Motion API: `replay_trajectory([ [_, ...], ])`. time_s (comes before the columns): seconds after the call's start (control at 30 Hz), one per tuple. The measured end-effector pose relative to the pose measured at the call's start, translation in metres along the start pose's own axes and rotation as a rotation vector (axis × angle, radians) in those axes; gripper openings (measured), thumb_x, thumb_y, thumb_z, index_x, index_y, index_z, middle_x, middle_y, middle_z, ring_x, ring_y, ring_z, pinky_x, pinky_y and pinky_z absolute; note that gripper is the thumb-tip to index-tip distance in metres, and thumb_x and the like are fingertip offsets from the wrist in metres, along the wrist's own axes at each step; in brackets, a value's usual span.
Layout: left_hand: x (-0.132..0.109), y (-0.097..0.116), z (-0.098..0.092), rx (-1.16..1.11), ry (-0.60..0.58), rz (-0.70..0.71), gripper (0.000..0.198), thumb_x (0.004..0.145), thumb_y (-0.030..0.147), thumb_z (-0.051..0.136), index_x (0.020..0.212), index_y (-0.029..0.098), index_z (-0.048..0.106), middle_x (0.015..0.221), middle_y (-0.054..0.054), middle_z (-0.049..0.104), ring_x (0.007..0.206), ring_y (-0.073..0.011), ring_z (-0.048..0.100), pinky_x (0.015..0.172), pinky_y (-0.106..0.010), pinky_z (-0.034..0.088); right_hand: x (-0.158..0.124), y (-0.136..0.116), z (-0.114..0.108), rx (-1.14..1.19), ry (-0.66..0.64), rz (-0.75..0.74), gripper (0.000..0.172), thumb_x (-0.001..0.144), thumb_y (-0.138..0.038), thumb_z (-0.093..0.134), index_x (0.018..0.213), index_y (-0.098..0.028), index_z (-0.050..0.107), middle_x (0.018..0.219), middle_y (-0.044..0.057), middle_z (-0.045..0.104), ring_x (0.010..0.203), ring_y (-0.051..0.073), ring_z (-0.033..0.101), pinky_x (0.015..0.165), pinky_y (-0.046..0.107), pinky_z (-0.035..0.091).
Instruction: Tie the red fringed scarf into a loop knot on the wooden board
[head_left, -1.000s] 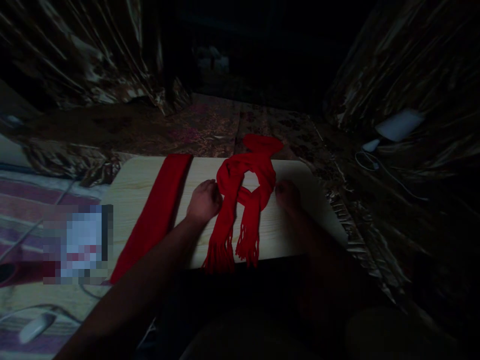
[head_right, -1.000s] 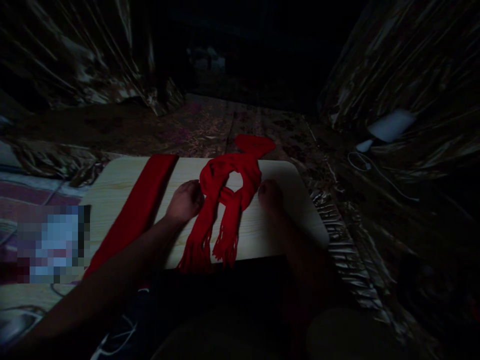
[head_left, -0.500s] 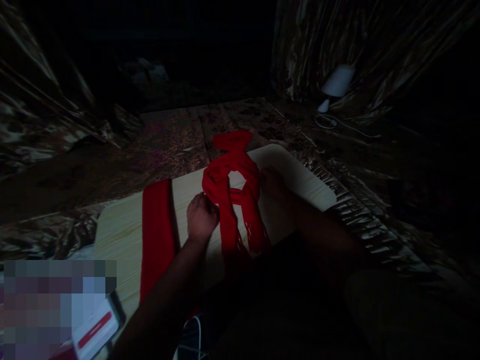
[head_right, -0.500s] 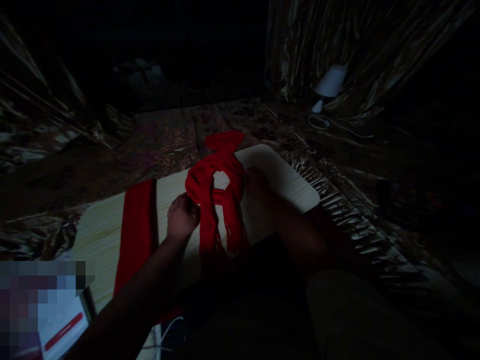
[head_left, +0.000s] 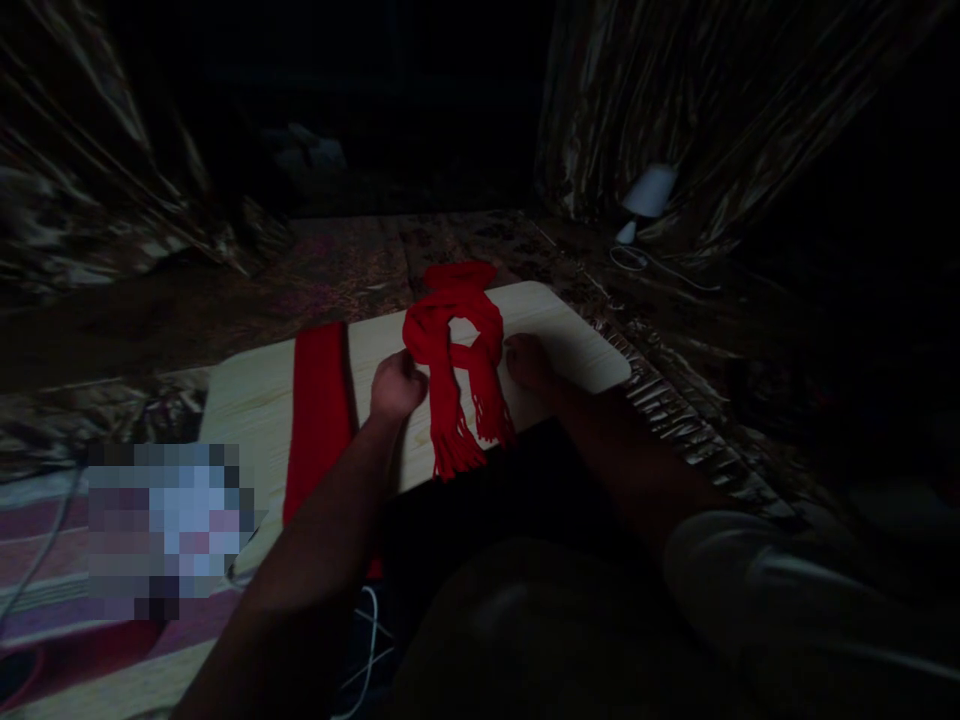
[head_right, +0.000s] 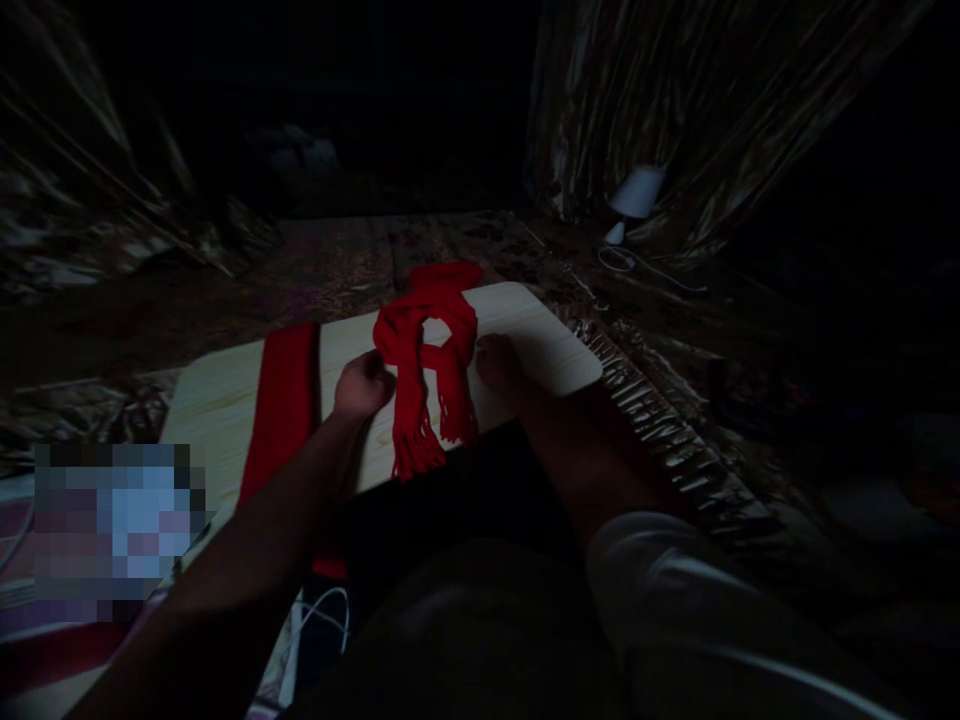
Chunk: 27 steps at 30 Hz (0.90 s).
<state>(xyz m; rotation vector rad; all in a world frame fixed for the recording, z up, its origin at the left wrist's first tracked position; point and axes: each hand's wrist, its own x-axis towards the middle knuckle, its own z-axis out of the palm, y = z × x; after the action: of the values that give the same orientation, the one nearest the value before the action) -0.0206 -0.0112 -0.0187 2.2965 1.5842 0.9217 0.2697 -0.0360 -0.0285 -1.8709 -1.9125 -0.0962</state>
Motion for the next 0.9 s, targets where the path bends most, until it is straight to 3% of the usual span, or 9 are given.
replay_trajectory([
  [0.07,-0.001,0.000,0.001,-0.049,0.003,-0.035,0.057,0.076,0.015,0.051,0.132,0.012,0.060,0.125,-0.014,0.069,0.116,-0.0294,0.062,0.099,-0.037,0.047,0.001,0.001,-0.001,-0.011,-0.001,-0.004,0.031,0.085,-0.012,0.049,0.108,-0.012,0.070,0.109,0.012,0.069,0.106,0.026,0.056,0.100,0.037,0.041],
  [0.17,-0.001,0.000,0.003,-0.074,-0.001,-0.073,0.063,0.076,0.016,0.053,0.139,0.012,0.057,0.132,-0.014,0.066,0.122,-0.0292,0.060,0.103,-0.036,0.046,0.003,0.004,0.001,-0.015,0.017,-0.008,0.030,0.085,-0.012,0.049,0.108,-0.012,0.069,0.109,0.013,0.069,0.105,0.027,0.056,0.098,0.038,0.041],
  [0.4,-0.020,0.011,-0.003,-0.119,-0.007,-0.224,0.062,0.080,0.021,0.053,0.141,0.014,0.054,0.133,-0.012,0.066,0.121,-0.0263,0.062,0.104,-0.034,0.047,0.001,0.007,0.006,-0.008,0.060,-0.047,0.027,0.086,-0.014,0.049,0.104,-0.013,0.069,0.106,0.014,0.069,0.103,0.027,0.055,0.097,0.038,0.040],
  [0.67,-0.055,0.023,0.000,-0.178,0.045,-0.283,0.059,0.081,0.024,0.056,0.140,0.014,0.056,0.133,-0.013,0.066,0.118,-0.0250,0.064,0.105,-0.036,0.047,-0.001,0.007,0.000,0.034,0.017,-0.049,0.030,0.086,-0.018,0.051,0.109,-0.014,0.069,0.109,0.015,0.067,0.106,0.030,0.054,0.096,0.042,0.041],
  [0.9,-0.046,0.025,-0.006,-0.151,0.030,-0.357,0.051,0.082,0.029,0.057,0.130,0.015,0.064,0.128,-0.013,0.069,0.116,-0.0269,0.065,0.101,-0.036,0.048,-0.003,0.007,-0.001,0.068,0.023,-0.082,0.026,0.083,-0.015,0.053,0.102,-0.016,0.070,0.105,0.014,0.069,0.102,0.028,0.057,0.097,0.040,0.041],
])
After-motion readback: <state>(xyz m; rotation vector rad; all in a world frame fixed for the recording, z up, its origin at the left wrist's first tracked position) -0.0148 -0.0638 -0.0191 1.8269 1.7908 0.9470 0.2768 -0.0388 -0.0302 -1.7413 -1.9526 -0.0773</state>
